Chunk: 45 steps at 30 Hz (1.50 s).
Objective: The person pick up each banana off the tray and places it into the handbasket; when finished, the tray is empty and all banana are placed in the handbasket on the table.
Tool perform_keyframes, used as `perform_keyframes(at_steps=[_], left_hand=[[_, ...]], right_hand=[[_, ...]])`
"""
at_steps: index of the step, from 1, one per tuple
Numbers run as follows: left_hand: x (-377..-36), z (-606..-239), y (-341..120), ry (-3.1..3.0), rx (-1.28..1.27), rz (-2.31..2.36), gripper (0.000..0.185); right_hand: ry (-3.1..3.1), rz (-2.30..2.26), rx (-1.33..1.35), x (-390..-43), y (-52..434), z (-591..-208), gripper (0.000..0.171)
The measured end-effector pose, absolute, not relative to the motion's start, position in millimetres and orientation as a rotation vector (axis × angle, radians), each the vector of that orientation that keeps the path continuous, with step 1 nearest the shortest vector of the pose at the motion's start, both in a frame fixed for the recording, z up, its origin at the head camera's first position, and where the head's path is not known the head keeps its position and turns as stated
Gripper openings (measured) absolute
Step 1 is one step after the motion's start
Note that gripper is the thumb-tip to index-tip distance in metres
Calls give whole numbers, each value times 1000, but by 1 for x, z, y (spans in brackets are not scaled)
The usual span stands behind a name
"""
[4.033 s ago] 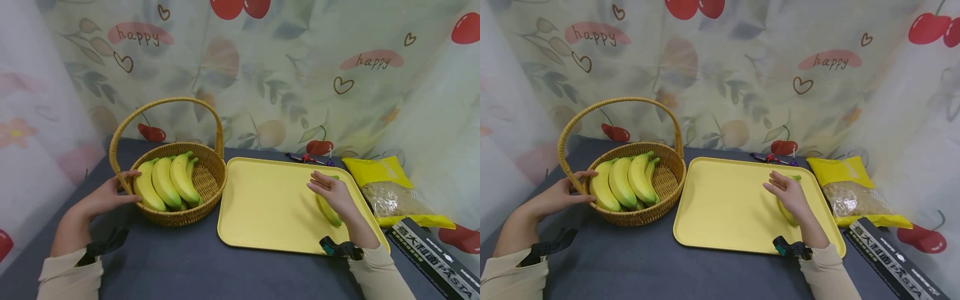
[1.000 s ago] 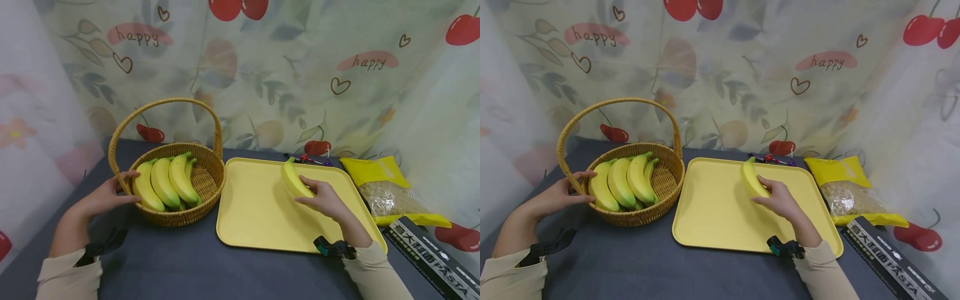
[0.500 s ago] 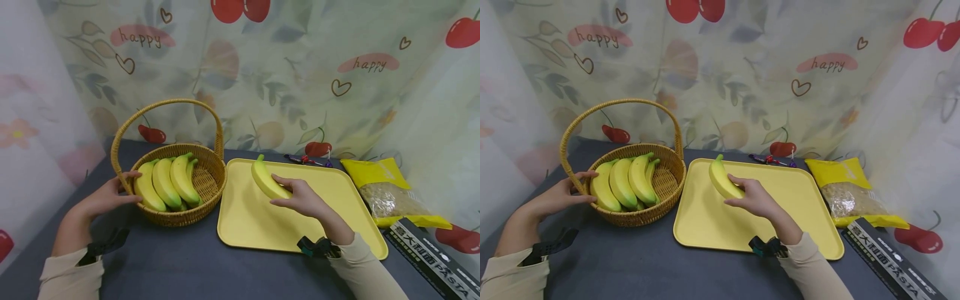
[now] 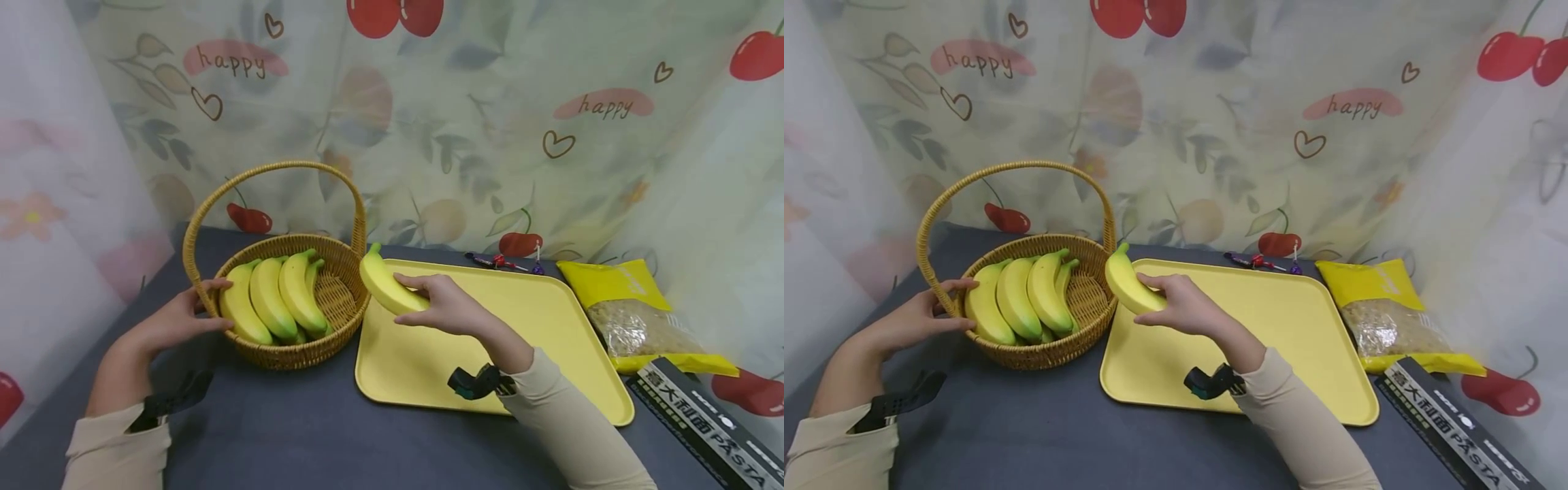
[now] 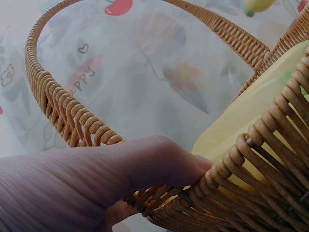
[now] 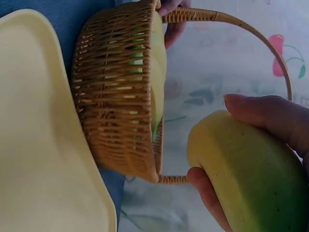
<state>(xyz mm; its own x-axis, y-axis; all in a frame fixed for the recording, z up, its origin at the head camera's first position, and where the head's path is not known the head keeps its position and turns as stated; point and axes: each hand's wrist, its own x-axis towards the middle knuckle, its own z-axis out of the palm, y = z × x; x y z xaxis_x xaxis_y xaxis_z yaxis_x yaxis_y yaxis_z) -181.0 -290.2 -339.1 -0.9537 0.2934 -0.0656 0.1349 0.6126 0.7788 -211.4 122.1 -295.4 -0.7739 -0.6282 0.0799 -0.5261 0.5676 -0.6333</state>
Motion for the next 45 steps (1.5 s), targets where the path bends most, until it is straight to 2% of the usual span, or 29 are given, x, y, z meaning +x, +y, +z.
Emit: perform_keyframes(at_steps=[13,24,29,31,32,36,45], left_hand=[[-182,-339,-289,2655,372,1252,72],[-185,-340,-288,2652,364,1244,72],[-185,-339,-289,2657,359,1233,73],[-185,-339,-290,2656,361,1239,73],[-185,-339,-290,2655,362,1242,73],[-184,-340,-291,2649,363,1255,72],[-182,-339,-292,2651,357,1248,72]], right_hand=[[2538,-774,-1035,-250,64,-294,70],[2574,-789,-842,-274,20,-316,64],[2583,-813,-841,-282,8,-314,50],[2574,-815,-870,-284,5,-311,29],[2563,-815,-877,-285,4,-310,24],[2523,-818,-870,-286,-2,-308,48],[2373,-872,-731,-289,-9,-312,46]])
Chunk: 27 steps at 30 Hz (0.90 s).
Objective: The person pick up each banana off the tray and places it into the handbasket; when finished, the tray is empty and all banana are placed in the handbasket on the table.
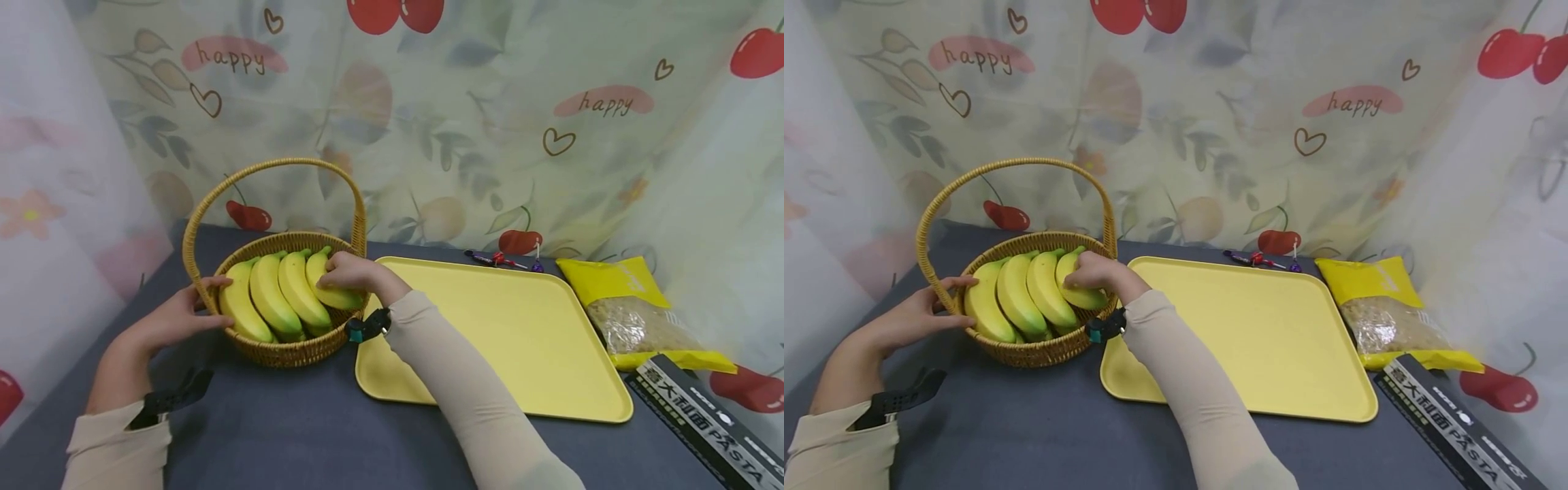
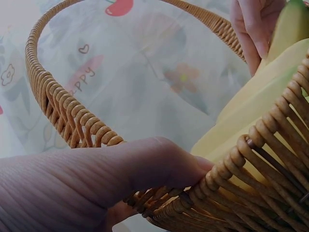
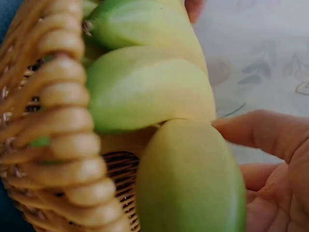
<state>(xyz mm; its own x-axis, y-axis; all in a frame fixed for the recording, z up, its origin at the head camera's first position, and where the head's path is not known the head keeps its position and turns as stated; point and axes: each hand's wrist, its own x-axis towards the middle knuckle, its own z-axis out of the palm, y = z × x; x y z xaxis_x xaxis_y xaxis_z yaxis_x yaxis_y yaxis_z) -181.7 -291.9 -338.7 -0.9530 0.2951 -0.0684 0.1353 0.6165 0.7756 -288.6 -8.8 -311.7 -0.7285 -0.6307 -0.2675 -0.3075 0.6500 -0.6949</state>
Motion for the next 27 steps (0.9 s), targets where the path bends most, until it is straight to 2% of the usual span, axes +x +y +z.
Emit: perform_keyframes(at_steps=[11,14,17,18,20,23,27], left_hand=[[-180,-337,-291,2638,344,1249,74],[-180,-338,-292,2657,338,1238,74],[-180,-338,-291,2666,328,1234,74],[-180,-338,-291,2668,325,1231,75],[-179,-338,-291,2672,315,1222,76],[-177,-338,-293,2670,291,1216,81],[-173,-339,-296,2655,286,1246,87]], right_hand=[[2228,-1046,-616,-285,-10,-323,37],[2218,-1059,-607,-285,-9,-325,30],[2257,-1034,-610,-284,-6,-325,16],[2283,-1017,-611,-284,-3,-325,21],[2323,-995,-617,-283,2,-323,42],[2382,-987,-644,-278,15,-317,61],[2447,-987,-712,-266,43,-309,70]])
